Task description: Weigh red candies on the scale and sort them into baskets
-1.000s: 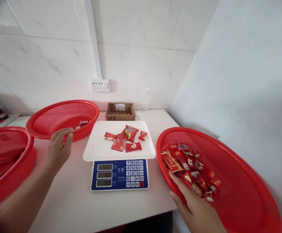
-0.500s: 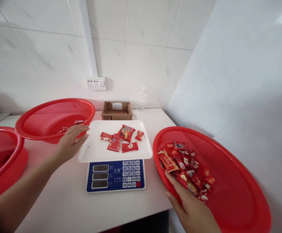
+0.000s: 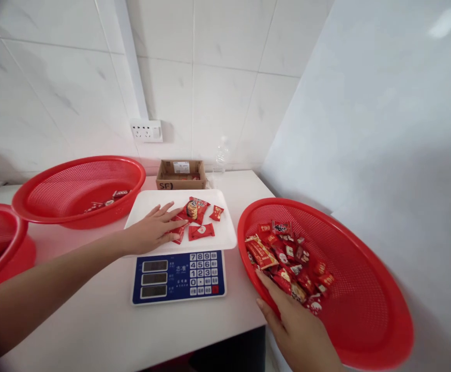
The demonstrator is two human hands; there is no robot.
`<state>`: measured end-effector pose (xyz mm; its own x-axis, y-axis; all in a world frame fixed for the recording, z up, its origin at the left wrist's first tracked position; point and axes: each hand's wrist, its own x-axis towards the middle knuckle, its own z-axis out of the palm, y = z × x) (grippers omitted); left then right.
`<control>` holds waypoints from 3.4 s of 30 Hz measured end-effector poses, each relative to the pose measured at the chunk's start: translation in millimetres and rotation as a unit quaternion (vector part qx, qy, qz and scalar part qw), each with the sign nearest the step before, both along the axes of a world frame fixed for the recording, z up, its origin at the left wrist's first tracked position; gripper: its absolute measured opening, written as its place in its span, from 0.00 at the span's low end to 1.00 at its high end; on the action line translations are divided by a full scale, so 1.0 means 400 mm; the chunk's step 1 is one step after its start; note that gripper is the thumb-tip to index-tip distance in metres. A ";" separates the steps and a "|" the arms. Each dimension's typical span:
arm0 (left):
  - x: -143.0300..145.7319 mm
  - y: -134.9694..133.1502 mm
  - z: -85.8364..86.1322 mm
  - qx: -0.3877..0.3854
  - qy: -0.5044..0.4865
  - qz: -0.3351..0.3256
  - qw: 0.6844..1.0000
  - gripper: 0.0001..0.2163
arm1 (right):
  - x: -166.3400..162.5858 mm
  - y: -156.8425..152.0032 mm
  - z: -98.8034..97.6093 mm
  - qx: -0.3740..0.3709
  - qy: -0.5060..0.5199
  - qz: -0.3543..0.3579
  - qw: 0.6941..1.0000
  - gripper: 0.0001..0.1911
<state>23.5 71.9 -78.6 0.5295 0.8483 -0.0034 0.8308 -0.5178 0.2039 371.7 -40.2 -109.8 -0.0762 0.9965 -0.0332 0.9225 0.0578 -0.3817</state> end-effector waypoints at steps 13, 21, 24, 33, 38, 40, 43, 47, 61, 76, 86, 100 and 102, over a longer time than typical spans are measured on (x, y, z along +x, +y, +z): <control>0.014 0.008 0.009 -0.034 0.034 0.022 0.999 0.34 | -0.015 -0.002 0.013 -0.012 -0.022 0.003 1.000 0.28; 0.143 0.051 0.035 0.011 0.030 -0.054 0.998 0.37 | -0.018 -0.004 0.021 -0.020 -0.029 0.000 0.999 0.29; 0.201 0.091 0.028 0.013 0.042 -0.078 0.996 0.35 | -0.020 -0.005 0.026 -0.016 -0.021 0.003 1.000 0.27; 0.194 0.124 0.014 0.045 0.078 -0.070 0.993 0.30 | -0.022 -0.003 0.027 -0.014 -0.010 0.001 1.000 0.27; 0.153 0.115 0.019 0.094 0.082 -0.044 0.991 0.35 | -0.022 -0.002 0.024 -0.009 -0.020 0.006 1.000 0.27; 0.149 0.114 0.017 0.079 0.090 -0.030 0.992 0.36 | -0.021 -0.002 0.022 -0.007 -0.024 0.006 1.000 0.27; 0.152 0.115 0.012 0.058 0.101 -0.028 0.993 0.32 | -0.020 -0.005 0.020 -0.003 -0.031 0.003 1.000 0.27; 0.146 0.112 0.033 0.032 0.076 -0.050 0.995 0.27 | -0.018 -0.010 0.015 -0.002 -0.040 0.002 0.999 0.27; -0.170 -0.199 0.105 0.100 -0.138 0.220 0.961 0.25 | -0.010 -0.009 0.014 0.018 -0.062 -0.009 0.998 0.26; -0.212 -0.382 -0.053 0.028 -0.246 0.407 0.879 0.19 | -0.005 -0.010 0.015 -0.022 -0.059 -0.018 0.998 0.29; -0.186 -0.358 -0.072 -0.003 -0.270 0.382 0.884 0.18 | -0.017 -0.007 0.025 -0.035 -0.069 -0.024 0.997 0.30; -0.213 -0.227 -0.011 0.231 -0.108 0.297 0.920 0.20 | -0.017 -0.006 0.022 -0.010 -0.067 -0.010 0.998 0.28; -0.226 -0.198 -0.005 0.203 -0.077 0.306 0.927 0.23 | -0.019 -0.005 0.024 -0.006 -0.072 -0.004 0.997 0.28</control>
<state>-66.9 -7.2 -80.5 -0.0846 0.9045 0.4180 0.9715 -0.0184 0.2364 364.1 -42.3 -100.4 -0.0617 0.9966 -0.0547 0.9681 0.0464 -0.2461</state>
